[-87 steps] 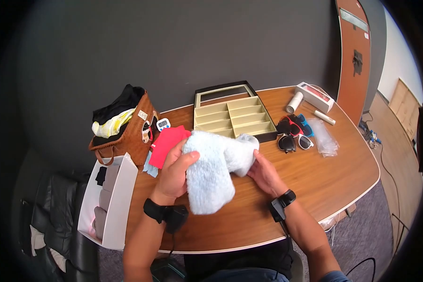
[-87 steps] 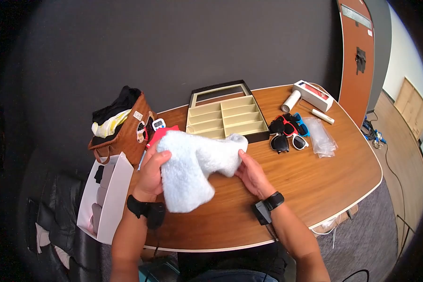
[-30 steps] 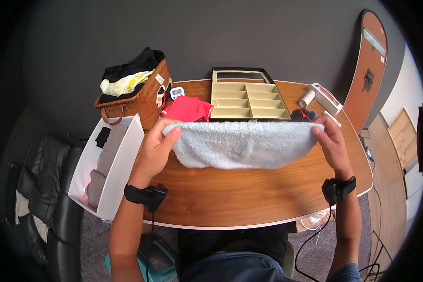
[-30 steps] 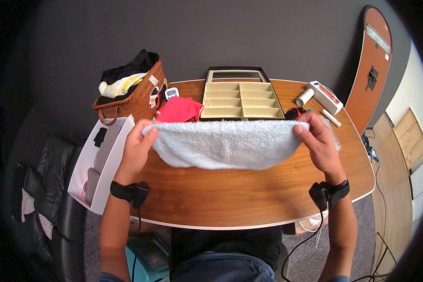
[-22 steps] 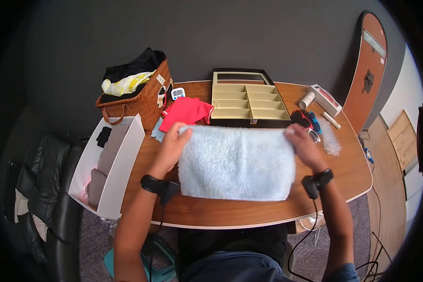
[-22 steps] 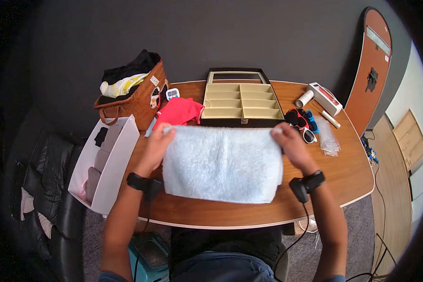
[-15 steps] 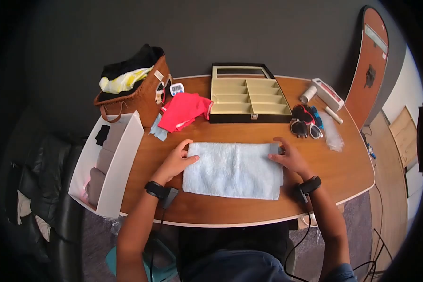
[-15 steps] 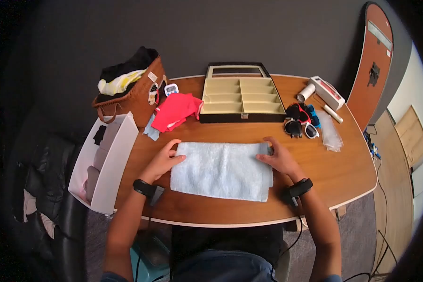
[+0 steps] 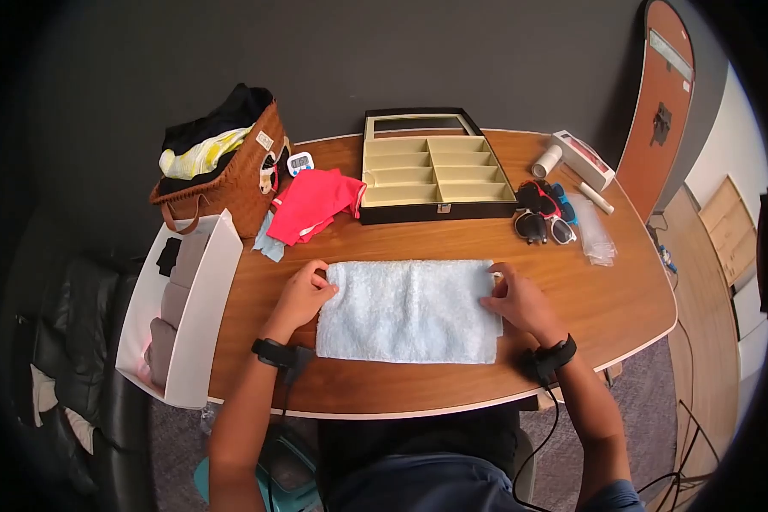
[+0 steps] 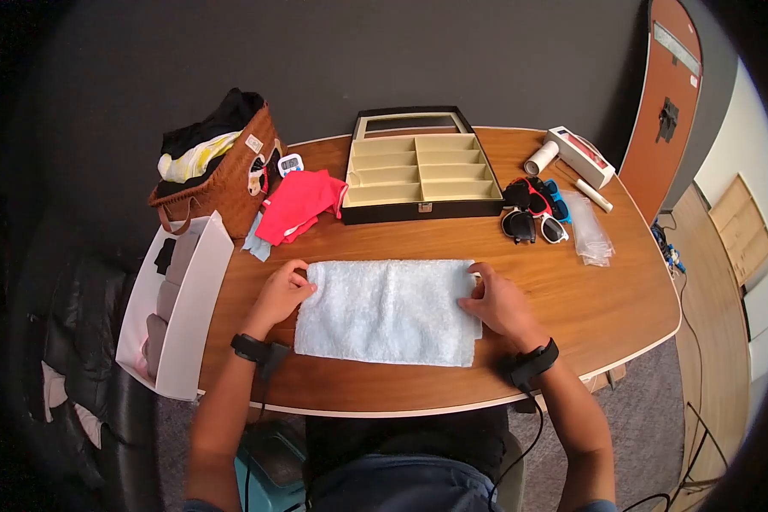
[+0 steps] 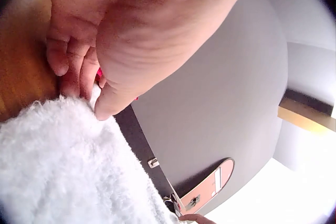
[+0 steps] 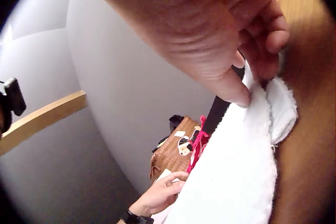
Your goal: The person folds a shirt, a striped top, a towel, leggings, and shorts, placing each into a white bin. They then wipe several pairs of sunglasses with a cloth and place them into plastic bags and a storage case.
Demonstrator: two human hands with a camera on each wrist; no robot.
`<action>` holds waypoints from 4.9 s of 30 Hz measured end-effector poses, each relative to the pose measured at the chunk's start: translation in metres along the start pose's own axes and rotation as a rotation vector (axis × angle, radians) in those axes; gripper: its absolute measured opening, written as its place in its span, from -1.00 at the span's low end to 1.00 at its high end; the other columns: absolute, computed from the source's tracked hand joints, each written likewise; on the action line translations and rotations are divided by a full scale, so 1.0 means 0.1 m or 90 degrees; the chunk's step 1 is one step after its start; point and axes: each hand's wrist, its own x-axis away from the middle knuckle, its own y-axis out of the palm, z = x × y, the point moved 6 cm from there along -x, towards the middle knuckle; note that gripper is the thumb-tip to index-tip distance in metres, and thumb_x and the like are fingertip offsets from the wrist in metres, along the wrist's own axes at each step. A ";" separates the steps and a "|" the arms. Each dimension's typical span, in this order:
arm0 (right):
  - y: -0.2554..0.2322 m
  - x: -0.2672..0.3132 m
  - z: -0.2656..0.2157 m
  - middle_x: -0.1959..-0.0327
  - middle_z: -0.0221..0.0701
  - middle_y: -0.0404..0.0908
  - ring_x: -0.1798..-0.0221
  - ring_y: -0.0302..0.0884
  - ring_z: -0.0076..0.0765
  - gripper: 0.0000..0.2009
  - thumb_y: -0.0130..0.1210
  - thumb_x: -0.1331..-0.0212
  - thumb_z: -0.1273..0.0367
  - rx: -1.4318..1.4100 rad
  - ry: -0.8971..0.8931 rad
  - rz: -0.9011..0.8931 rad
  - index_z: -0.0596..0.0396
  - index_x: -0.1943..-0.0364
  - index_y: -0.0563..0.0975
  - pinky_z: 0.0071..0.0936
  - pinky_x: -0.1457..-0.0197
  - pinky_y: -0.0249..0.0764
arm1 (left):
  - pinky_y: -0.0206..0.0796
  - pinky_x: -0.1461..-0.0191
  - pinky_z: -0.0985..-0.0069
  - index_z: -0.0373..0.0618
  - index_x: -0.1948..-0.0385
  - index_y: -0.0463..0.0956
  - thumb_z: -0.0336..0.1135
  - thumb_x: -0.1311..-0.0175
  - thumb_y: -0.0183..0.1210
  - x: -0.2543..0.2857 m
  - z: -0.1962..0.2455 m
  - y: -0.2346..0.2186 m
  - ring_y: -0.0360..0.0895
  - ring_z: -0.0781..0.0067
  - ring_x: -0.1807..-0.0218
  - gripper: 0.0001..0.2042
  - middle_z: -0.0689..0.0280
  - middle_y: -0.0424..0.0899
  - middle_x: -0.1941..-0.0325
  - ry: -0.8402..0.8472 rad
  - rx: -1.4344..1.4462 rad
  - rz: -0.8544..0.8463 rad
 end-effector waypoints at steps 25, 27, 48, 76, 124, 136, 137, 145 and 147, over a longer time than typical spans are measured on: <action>0.08 -0.05 -0.03 0.28 -0.63 0.50 0.32 0.38 -0.73 -0.65 0.21 -0.14 0.53 -0.497 -0.054 -0.128 0.04 -0.04 0.50 -0.73 0.28 0.33 | 0.30 0.35 0.51 -0.24 0.41 0.49 -0.27 -0.18 0.29 0.03 -0.03 -0.04 0.45 0.54 0.44 -0.77 0.32 0.56 0.51 -0.018 -0.020 0.010; 0.01 -0.08 -0.07 0.26 -0.62 0.51 0.31 0.40 -0.73 -0.66 0.21 -0.13 0.52 -0.555 -0.029 -0.107 0.05 -0.03 0.51 -0.73 0.27 0.35 | 0.22 0.38 0.60 -0.23 0.34 0.43 -0.34 -0.30 0.19 -0.02 -0.09 -0.09 0.37 0.69 0.42 -0.83 0.39 0.54 0.48 -0.022 0.197 0.016; 0.06 -0.15 0.18 0.17 -0.31 0.48 0.24 0.55 -0.35 -0.52 0.28 0.00 0.47 -0.186 -0.083 -0.029 0.08 -0.09 0.45 -0.41 0.20 0.54 | 0.42 0.27 0.43 -0.21 -0.17 0.26 -0.23 -0.08 0.36 0.18 0.11 -0.06 0.58 0.39 0.31 -0.37 0.19 0.57 0.31 -0.134 -0.071 -0.112; 0.51 -0.30 -0.41 0.23 -0.42 0.56 0.32 0.54 -0.55 -0.62 0.04 -0.36 0.15 -0.587 -0.068 -0.232 0.09 -0.10 0.44 -0.60 0.30 0.50 | 0.39 0.10 0.36 -0.13 -0.16 0.32 -0.30 -0.16 0.31 -0.08 1.37 0.52 0.53 0.29 0.19 -0.48 0.12 0.57 0.23 0.191 0.017 -0.018; 0.52 -0.38 0.09 0.12 -0.46 0.43 0.30 0.36 -0.61 -0.63 0.11 -0.18 0.51 -0.435 -0.095 -0.003 0.11 -0.09 0.39 -0.64 0.32 0.36 | 0.48 -0.02 0.23 -0.35 -0.31 0.02 -0.38 0.01 0.35 2.59 -0.47 -2.75 0.58 -0.01 0.00 -0.17 -0.08 0.54 0.03 -0.467 -0.297 0.395; 0.54 -0.31 -0.12 0.39 -0.54 0.52 0.43 0.40 -0.65 -0.82 -0.03 -0.34 0.45 -0.537 -0.062 -0.119 0.11 0.04 0.50 -0.68 0.42 0.37 | 0.42 0.17 0.44 -0.22 0.10 0.51 -0.31 -0.11 0.32 0.61 0.63 -1.32 0.53 0.32 0.31 -0.66 0.17 0.57 0.24 0.118 -0.343 0.208; 0.54 -0.31 -0.12 0.40 -0.53 0.53 0.44 0.41 -0.66 -0.83 -0.06 -0.38 0.45 -0.533 -0.069 -0.120 0.12 0.08 0.55 -0.69 0.41 0.37 | 0.39 0.02 0.21 -0.21 0.18 0.50 -0.21 -0.14 0.26 0.31 0.55 -1.16 0.55 0.03 0.10 -0.69 0.09 0.61 0.16 0.108 -0.308 0.188; 0.59 -0.35 -0.03 0.40 -0.57 0.55 0.44 0.41 -0.70 -0.84 -0.05 -0.37 0.45 -0.540 -0.070 -0.183 0.09 0.15 0.59 -0.72 0.41 0.36 | 0.33 -0.18 0.13 -0.11 -0.01 0.54 -0.19 -0.20 0.18 -0.93 0.09 -0.55 0.46 -0.03 -0.14 -0.64 0.06 0.56 -0.01 0.061 -0.504 0.201; 0.56 -0.34 -0.06 0.40 -0.58 0.54 0.44 0.40 -0.71 -0.86 -0.02 -0.36 0.43 -0.529 -0.049 -0.190 0.09 0.17 0.58 -0.71 0.42 0.35 | 0.38 -0.05 0.08 -0.11 0.12 0.55 -0.23 -0.27 0.09 -1.07 0.12 -0.63 0.53 -0.08 0.01 -0.75 0.03 0.61 0.17 0.071 -0.495 0.179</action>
